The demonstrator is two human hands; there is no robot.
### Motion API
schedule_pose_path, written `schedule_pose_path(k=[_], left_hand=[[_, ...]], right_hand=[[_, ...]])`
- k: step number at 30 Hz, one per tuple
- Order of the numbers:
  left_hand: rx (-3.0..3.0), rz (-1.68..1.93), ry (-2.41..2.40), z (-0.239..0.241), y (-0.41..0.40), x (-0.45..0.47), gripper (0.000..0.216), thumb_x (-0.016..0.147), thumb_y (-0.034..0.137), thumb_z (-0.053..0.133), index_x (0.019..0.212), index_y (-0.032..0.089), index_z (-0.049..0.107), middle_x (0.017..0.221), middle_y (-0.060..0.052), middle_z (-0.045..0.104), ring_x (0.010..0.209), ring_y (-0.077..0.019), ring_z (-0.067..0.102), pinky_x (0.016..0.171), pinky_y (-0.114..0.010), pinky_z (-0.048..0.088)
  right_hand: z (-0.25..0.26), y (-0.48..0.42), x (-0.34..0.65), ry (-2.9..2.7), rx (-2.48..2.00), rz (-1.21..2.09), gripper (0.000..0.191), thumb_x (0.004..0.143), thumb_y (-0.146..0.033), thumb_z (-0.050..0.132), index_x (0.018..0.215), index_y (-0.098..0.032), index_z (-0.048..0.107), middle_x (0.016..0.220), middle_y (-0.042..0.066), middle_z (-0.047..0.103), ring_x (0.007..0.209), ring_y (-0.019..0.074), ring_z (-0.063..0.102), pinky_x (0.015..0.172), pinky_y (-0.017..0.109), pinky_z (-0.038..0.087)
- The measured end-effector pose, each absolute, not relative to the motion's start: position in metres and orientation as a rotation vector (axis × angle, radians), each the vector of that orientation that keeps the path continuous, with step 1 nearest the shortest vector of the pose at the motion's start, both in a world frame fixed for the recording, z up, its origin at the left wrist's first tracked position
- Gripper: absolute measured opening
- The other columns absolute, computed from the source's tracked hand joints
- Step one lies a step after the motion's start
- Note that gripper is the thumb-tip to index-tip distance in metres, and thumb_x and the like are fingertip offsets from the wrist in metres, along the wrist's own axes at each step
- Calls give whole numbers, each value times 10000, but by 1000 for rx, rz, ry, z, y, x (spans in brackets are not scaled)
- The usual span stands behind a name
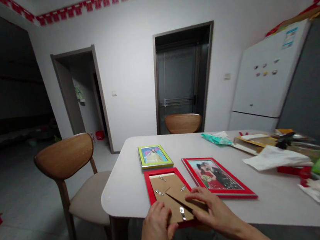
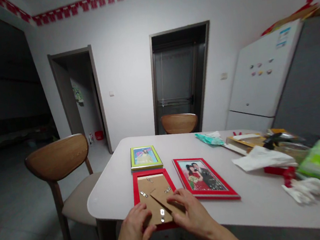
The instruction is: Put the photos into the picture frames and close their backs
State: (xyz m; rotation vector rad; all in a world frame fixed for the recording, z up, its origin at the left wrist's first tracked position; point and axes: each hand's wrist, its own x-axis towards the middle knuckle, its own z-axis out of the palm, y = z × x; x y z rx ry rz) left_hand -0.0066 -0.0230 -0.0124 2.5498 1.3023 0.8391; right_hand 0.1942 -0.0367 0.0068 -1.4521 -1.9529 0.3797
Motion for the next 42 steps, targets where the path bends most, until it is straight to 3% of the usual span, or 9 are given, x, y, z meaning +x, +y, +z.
schedule_pose_path(k=[7, 15, 21, 27, 32, 42], left_hand=[[2496, 612, 1438, -15, -15, 0, 414, 686, 220, 564, 1090, 155, 497, 1204, -119, 487, 1110, -245, 433, 961, -455, 286], [2459, 670, 1367, -22, -12, -17, 483, 653, 206, 570, 1118, 125, 466, 1276, -162, 389, 1140, -273, 394, 936, -444, 323], [2452, 715, 1366, -27, -13, -24, 391, 596, 142, 606, 980, 148, 532, 1261, -161, 408, 1101, -276, 438, 906, -443, 360], [2465, 777, 1399, -36, -10, -28, 447, 583, 106, 606, 1015, 131, 494, 1278, -175, 377, 1153, -273, 379, 931, -445, 343], [2469, 767, 1431, -31, -11, -33, 329, 613, 81, 571, 929, 157, 523, 1191, -148, 487, 1097, -262, 447, 922, -475, 341], [2520, 691, 1403, -28, -5, -30, 376, 602, 40, 539, 961, 153, 541, 1162, -124, 522, 1118, -250, 425, 950, -465, 302]], right_hand=[[-19, -15, 199, -1939, -1532, 263, 328, 647, -237, 487, 935, -150, 618, 980, 103, 541, 926, 205, 493, 835, 323, 377], [-13, -22, 177, -1986, -1585, 166, 300, 647, -237, 487, 907, -182, 628, 944, 83, 562, 875, 190, 502, 782, 293, 382], [-11, -20, 165, -1984, -1661, 137, 278, 646, -239, 493, 885, -184, 624, 869, 69, 577, 824, 186, 500, 738, 276, 376], [-14, -17, 150, -1950, -1698, 117, 232, 654, -236, 496, 854, -198, 608, 845, 58, 565, 827, 189, 484, 728, 274, 369], [-20, -12, 150, -1922, -1702, 24, 251, 684, -228, 484, 905, -181, 594, 893, 77, 549, 868, 205, 458, 768, 302, 355], [-24, 1, 148, -1989, -1687, -28, 205, 726, -262, 476, 859, -191, 615, 868, 66, 542, 833, 189, 449, 731, 283, 350]])
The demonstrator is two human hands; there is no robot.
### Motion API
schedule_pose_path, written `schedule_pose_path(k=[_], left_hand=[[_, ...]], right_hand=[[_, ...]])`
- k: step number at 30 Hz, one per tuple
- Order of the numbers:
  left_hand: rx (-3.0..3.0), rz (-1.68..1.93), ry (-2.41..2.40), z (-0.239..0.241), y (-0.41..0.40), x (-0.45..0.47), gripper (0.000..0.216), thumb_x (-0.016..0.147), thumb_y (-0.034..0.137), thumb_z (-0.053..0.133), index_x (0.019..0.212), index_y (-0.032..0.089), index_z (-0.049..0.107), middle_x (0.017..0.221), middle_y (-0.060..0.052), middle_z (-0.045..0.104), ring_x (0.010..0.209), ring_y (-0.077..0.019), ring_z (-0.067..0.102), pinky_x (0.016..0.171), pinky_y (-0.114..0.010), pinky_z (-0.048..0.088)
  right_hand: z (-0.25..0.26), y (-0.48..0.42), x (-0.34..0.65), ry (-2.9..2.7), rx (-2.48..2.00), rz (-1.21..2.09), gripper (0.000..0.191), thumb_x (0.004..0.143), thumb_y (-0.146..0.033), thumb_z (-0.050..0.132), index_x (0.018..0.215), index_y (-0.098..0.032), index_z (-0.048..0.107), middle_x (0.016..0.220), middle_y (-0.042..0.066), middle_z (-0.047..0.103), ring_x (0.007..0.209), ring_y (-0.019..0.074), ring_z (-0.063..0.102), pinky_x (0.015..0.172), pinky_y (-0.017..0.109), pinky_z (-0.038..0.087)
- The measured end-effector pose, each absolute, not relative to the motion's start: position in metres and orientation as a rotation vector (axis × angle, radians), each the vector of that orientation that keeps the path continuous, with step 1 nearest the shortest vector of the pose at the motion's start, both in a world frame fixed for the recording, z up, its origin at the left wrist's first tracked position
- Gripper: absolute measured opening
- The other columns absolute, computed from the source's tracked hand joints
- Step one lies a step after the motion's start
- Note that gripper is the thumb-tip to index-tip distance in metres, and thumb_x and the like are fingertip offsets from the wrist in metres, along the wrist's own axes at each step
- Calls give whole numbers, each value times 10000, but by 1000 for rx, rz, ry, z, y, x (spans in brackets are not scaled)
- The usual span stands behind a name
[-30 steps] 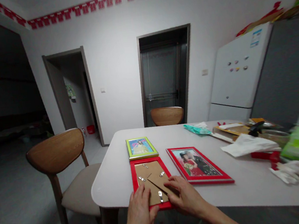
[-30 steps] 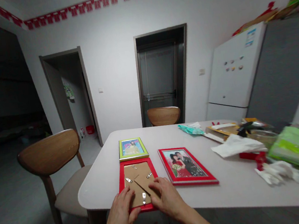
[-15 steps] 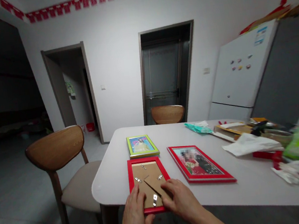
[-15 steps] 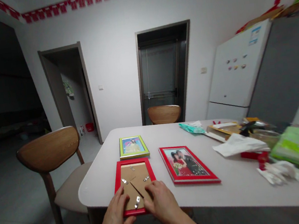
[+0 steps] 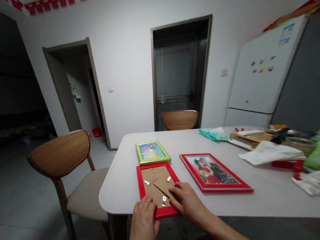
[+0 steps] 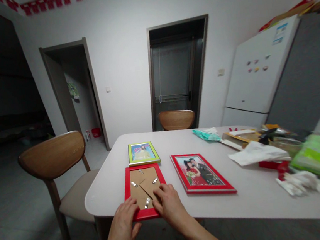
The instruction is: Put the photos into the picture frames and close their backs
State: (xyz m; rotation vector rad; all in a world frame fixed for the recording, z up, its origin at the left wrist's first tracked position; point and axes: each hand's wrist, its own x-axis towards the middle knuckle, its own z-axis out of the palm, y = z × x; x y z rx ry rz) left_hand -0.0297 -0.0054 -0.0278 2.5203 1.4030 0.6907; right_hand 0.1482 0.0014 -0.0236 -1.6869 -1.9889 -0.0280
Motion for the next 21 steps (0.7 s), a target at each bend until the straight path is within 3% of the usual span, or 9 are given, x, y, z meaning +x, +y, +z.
schedule_pose_path(k=[7, 13, 21], left_hand=[[2497, 680, 1400, -25, -8, -27, 331, 607, 88, 584, 931, 145, 551, 1160, -125, 525, 1111, -256, 433, 950, -468, 300], [2467, 766, 1331, -30, -7, -36, 297, 654, 176, 590, 949, 153, 559, 1152, -127, 532, 1098, -246, 450, 923, -429, 364], [2422, 756, 1359, -30, -6, -41, 363, 687, 223, 558, 1044, 169, 530, 1172, -102, 522, 1115, -221, 436, 926, -377, 368]], right_hand=[[-20, -8, 155, -2118, -1640, -63, 236, 791, -300, 394, 879, -233, 603, 883, 52, 534, 835, 175, 446, 721, 284, 339], [-15, -19, 142, -2252, -1505, -18, 238, 785, -282, 412, 964, -292, 570, 1092, 39, 476, 990, 196, 399, 821, 338, 301], [-5, -27, 132, -2364, -1334, 106, 177, 726, -331, 503, 849, -251, 601, 993, 26, 509, 975, 185, 400, 830, 323, 300]])
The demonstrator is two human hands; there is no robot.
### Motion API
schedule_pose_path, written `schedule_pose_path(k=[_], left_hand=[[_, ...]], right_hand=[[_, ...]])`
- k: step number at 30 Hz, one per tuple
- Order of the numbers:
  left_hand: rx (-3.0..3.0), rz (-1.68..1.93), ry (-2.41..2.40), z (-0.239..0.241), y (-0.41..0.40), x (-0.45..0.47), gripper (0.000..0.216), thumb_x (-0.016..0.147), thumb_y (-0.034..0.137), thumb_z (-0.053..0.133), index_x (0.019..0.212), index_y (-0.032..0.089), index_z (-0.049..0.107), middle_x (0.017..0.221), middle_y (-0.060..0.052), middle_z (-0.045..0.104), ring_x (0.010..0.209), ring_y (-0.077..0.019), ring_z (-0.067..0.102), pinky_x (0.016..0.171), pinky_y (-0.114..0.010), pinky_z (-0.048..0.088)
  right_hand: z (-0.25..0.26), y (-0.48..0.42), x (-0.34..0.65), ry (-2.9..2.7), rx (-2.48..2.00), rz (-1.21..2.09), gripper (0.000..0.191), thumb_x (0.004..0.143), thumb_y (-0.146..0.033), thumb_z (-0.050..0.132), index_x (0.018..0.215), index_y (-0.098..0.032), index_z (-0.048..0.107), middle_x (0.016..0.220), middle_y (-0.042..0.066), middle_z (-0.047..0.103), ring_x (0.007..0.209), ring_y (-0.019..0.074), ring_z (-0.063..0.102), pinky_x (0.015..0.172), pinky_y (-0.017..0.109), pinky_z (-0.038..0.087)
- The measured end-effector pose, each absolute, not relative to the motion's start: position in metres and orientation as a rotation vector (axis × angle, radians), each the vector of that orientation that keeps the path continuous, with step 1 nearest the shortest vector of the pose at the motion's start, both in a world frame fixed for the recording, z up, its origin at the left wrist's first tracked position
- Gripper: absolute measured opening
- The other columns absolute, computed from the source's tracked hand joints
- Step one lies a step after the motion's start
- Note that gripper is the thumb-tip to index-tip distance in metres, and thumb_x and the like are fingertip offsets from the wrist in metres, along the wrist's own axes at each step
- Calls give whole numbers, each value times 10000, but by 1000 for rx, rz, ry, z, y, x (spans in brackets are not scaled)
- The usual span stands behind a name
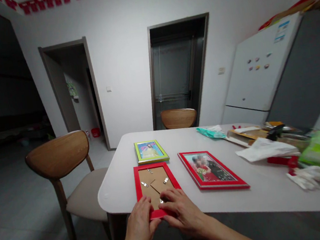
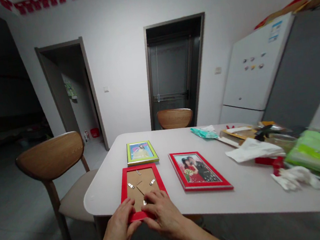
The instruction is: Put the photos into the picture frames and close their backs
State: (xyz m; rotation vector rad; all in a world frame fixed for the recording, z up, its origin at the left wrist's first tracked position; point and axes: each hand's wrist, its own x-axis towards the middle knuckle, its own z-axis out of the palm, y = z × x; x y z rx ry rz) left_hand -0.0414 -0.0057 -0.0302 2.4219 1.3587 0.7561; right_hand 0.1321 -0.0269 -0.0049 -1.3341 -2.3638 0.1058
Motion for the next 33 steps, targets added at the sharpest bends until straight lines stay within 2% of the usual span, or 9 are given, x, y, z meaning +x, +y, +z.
schedule_pose_path(k=[3, 8, 12, 16, 20, 26, 31, 33], left_hand=[[2407, 728, 1394, -30, -6, -41, 418, 682, 233, 560, 1090, 164, 500, 1165, -99, 527, 1117, -207, 434, 928, -345, 364], [2402, 689, 1432, -26, -4, -39, 436, 630, 217, 607, 1056, 170, 528, 1149, -94, 540, 1101, -213, 448, 923, -330, 361], [2413, 655, 1476, -24, -4, -37, 495, 616, 235, 620, 1089, 153, 500, 1153, -104, 534, 1091, -221, 455, 926, -334, 352], [2406, 636, 1487, -25, -6, -36, 499, 632, 246, 601, 1107, 145, 487, 1169, -104, 520, 1103, -218, 441, 929, -324, 343], [2354, 605, 1522, -25, -6, -36, 513, 639, 253, 586, 1127, 144, 473, 1195, -94, 501, 1121, -202, 422, 937, -302, 326], [2296, 616, 1522, -25, -8, -38, 552, 614, 256, 603, 1139, 145, 474, 1220, -85, 480, 1126, -191, 416, 948, -276, 309], [2295, 625, 1491, -28, -9, -39, 558, 605, 250, 604, 1137, 138, 479, 1211, -90, 488, 1130, -196, 412, 950, -275, 309], [2301, 610, 1487, -27, -9, -39, 563, 607, 250, 601, 1142, 127, 475, 1208, -103, 489, 1128, -207, 414, 950, -287, 312]], right_hand=[[-7, -26, 136, -2337, -1323, 127, 179, 707, -324, 523, 840, -238, 608, 982, 26, 516, 956, 181, 417, 827, 317, 313], [-11, -1, 154, -2180, -1430, 84, 358, 783, -274, 402, 1117, -194, 501, 1077, 83, 496, 984, 179, 427, 835, 299, 330], [-13, 28, 163, -2084, -1671, -3, 299, 780, -219, 371, 992, -178, 578, 992, 96, 509, 914, 188, 446, 787, 297, 342], [-15, 38, 161, -2088, -1719, 47, 263, 770, -187, 361, 826, -151, 616, 891, 81, 510, 854, 165, 462, 784, 261, 333], [-17, 37, 158, -2077, -1745, 58, 269, 759, -181, 360, 743, -130, 624, 871, 86, 512, 837, 158, 471, 782, 234, 329], [-18, 31, 160, -2076, -1759, 26, 289, 766, -194, 352, 718, -131, 630, 869, 93, 528, 821, 162, 477, 772, 231, 326], [-16, 35, 139, -2097, -1668, 15, 279, 772, -205, 367, 907, -166, 609, 931, 90, 540, 883, 183, 457, 764, 255, 319], [-13, 39, 122, -2164, -1580, 84, 287, 787, -206, 352, 909, -184, 612, 905, 76, 553, 862, 169, 468, 739, 242, 322]])
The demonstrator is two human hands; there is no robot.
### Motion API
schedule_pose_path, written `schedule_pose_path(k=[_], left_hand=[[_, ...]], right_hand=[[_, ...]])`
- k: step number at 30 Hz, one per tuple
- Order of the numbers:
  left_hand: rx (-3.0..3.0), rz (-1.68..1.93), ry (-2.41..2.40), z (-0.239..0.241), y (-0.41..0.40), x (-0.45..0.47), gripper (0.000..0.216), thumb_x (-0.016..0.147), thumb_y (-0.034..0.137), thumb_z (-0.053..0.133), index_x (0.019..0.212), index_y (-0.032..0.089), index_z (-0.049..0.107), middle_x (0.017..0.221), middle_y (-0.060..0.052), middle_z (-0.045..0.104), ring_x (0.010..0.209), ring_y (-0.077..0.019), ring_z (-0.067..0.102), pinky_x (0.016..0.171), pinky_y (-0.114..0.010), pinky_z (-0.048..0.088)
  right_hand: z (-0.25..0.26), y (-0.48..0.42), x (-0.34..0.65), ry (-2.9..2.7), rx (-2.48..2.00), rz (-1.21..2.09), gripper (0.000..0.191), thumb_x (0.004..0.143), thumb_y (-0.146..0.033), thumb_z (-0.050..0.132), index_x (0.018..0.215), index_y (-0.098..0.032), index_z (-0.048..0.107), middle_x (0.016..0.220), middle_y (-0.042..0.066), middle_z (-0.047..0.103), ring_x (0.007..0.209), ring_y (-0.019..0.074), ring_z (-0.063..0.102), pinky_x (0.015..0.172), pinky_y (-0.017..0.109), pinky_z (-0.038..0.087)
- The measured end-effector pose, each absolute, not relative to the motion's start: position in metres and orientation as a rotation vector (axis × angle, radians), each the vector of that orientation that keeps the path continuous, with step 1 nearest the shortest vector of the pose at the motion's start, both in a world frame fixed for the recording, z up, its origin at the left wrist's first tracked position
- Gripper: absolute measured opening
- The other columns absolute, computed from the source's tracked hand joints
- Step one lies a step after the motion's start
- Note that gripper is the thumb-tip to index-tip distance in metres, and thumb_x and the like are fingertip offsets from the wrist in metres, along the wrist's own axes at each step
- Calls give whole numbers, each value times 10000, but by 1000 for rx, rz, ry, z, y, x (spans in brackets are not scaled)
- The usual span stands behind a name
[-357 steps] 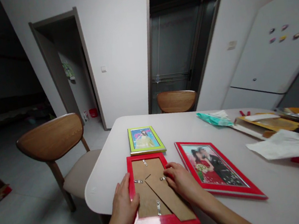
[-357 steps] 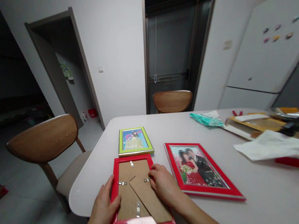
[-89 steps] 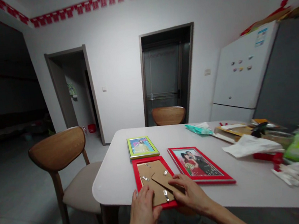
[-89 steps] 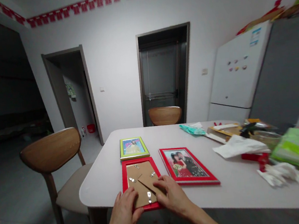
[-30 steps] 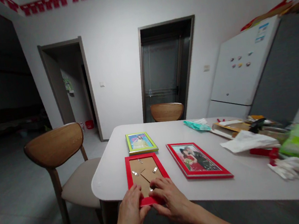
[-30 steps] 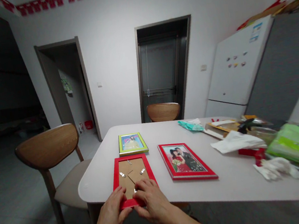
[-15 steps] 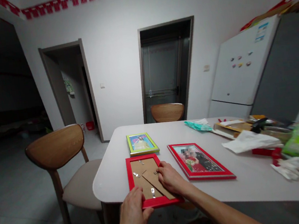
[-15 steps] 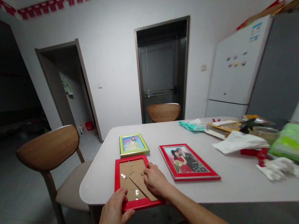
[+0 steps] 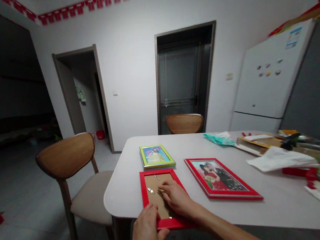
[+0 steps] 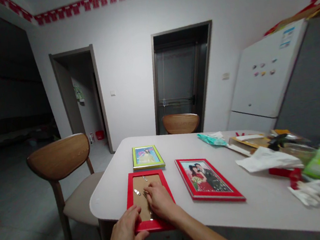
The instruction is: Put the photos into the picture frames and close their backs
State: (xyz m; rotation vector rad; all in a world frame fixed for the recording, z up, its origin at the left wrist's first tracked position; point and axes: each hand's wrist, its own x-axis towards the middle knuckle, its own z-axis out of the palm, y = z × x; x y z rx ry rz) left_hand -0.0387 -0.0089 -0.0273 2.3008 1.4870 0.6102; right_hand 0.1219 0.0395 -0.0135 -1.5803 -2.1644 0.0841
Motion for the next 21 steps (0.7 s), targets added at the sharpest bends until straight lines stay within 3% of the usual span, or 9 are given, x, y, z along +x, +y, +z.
schedule_pose_path(k=[7, 16, 21], left_hand=[[2284, 610, 1461, -22, -11, -40, 578, 593, 230, 611, 1140, 101, 477, 1205, -121, 488, 1123, -222, 421, 954, -300, 318], [2263, 665, 1430, -30, -10, -41, 575, 594, 236, 610, 1142, 123, 479, 1201, -116, 494, 1114, -225, 430, 947, -310, 328], [2265, 609, 1447, -28, -15, -42, 589, 592, 233, 610, 1149, 103, 470, 1220, -124, 473, 1138, -232, 402, 964, -311, 305]], right_hand=[[-8, 56, 85, -2211, -1540, 160, 265, 770, -212, 393, 741, -170, 654, 804, 73, 580, 777, 161, 485, 663, 240, 321], [-17, 55, 90, -2206, -1536, 168, 238, 744, -197, 431, 798, -224, 661, 869, 39, 601, 860, 159, 491, 723, 235, 315], [-18, 74, 103, -2084, -1646, 166, 270, 774, -230, 399, 896, -184, 635, 870, 65, 635, 815, 147, 536, 688, 214, 336]])
